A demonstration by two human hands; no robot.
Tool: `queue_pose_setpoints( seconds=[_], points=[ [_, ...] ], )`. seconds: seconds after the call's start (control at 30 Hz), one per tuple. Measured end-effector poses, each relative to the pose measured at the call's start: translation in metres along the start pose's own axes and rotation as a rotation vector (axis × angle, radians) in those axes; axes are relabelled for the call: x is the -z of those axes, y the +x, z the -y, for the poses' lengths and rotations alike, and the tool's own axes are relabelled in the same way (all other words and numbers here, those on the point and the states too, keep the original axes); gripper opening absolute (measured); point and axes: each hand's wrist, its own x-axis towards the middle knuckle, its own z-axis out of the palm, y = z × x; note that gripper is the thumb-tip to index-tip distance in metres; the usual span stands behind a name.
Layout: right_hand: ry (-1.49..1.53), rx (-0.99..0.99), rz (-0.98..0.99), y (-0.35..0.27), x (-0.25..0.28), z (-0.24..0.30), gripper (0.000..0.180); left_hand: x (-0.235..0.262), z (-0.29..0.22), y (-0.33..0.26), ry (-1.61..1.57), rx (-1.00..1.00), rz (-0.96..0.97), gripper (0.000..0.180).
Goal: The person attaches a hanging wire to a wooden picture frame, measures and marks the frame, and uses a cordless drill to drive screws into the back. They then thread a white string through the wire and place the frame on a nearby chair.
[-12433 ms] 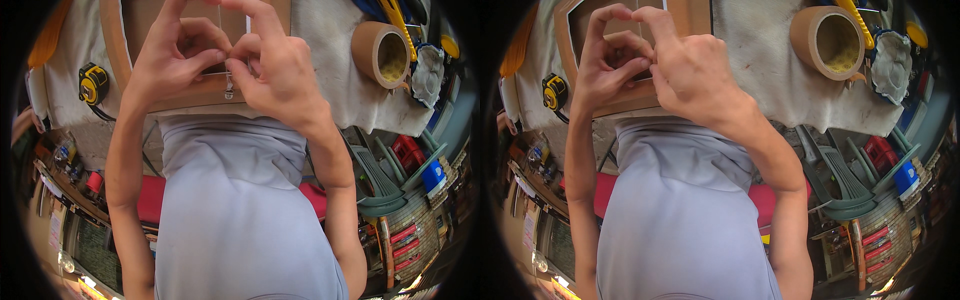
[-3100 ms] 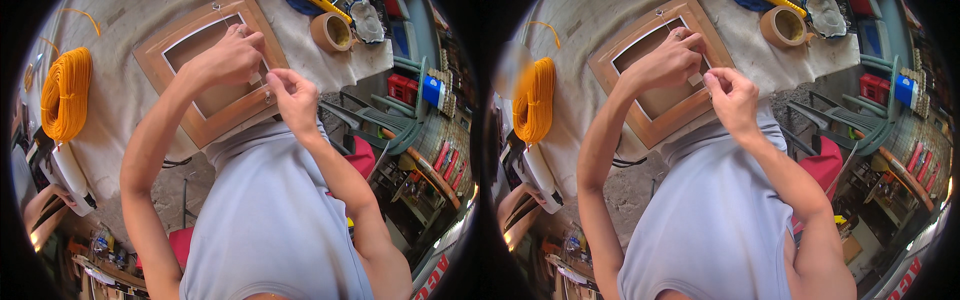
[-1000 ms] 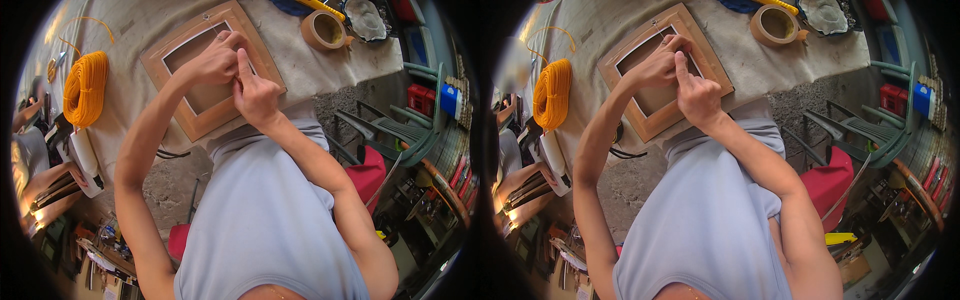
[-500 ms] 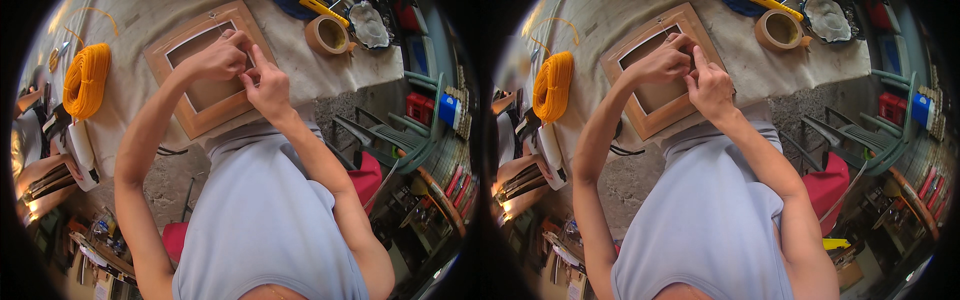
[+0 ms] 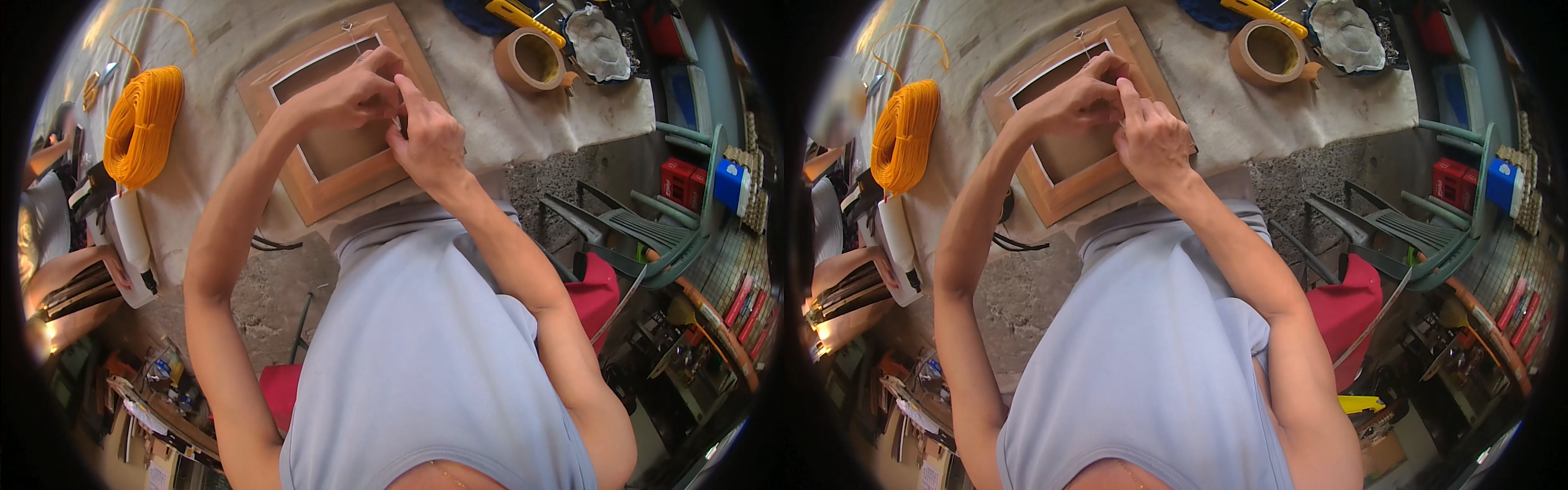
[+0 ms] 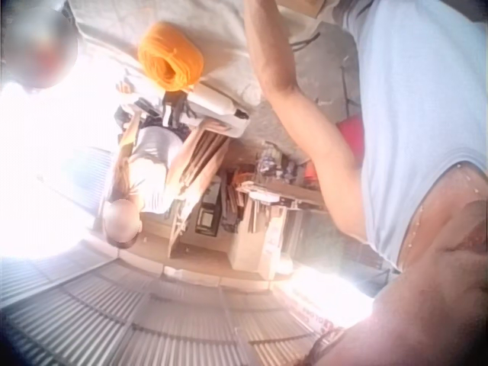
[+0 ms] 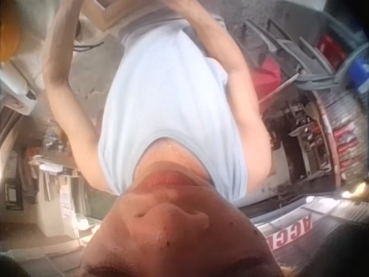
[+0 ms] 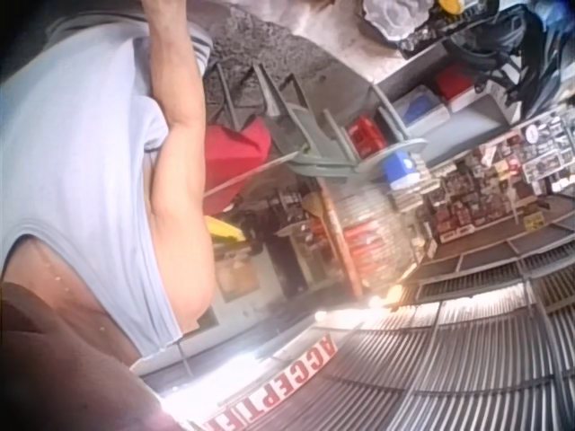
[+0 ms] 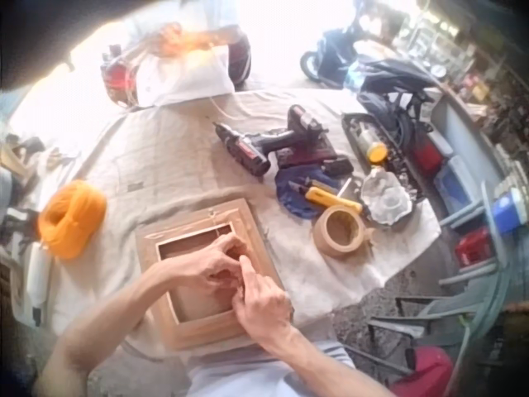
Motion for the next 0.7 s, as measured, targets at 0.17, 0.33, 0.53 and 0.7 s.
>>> queue_pose_setpoints(
  seconds=[0.17, 0.33, 0.53, 0.7],
  points=[
    [-0.021, -0.174, -0.036, -0.005, -0.005, 0.009, 0.077, 0.001, 0.002, 0.0, -0.046, 0.014, 0.004, 0.012],
    [0.112, -0.37, 0.035, 0.0, 0.001, 0.013, 0.079, 0.002, 0.001, -0.001, -0.085, 0.003, -0.014, 0.008],
    [0.369, -0.488, 0.091, 0.003, 0.017, 0.008, 0.075, 0.001, -0.001, -0.002, -0.055, -0.015, -0.035, 0.009],
    [0.38, -0.335, -0.063, -0.004, -0.001, 0.002, 0.076, -0.011, 0.009, -0.002, 0.11, -0.17, -0.154, 0.011]
  ],
)
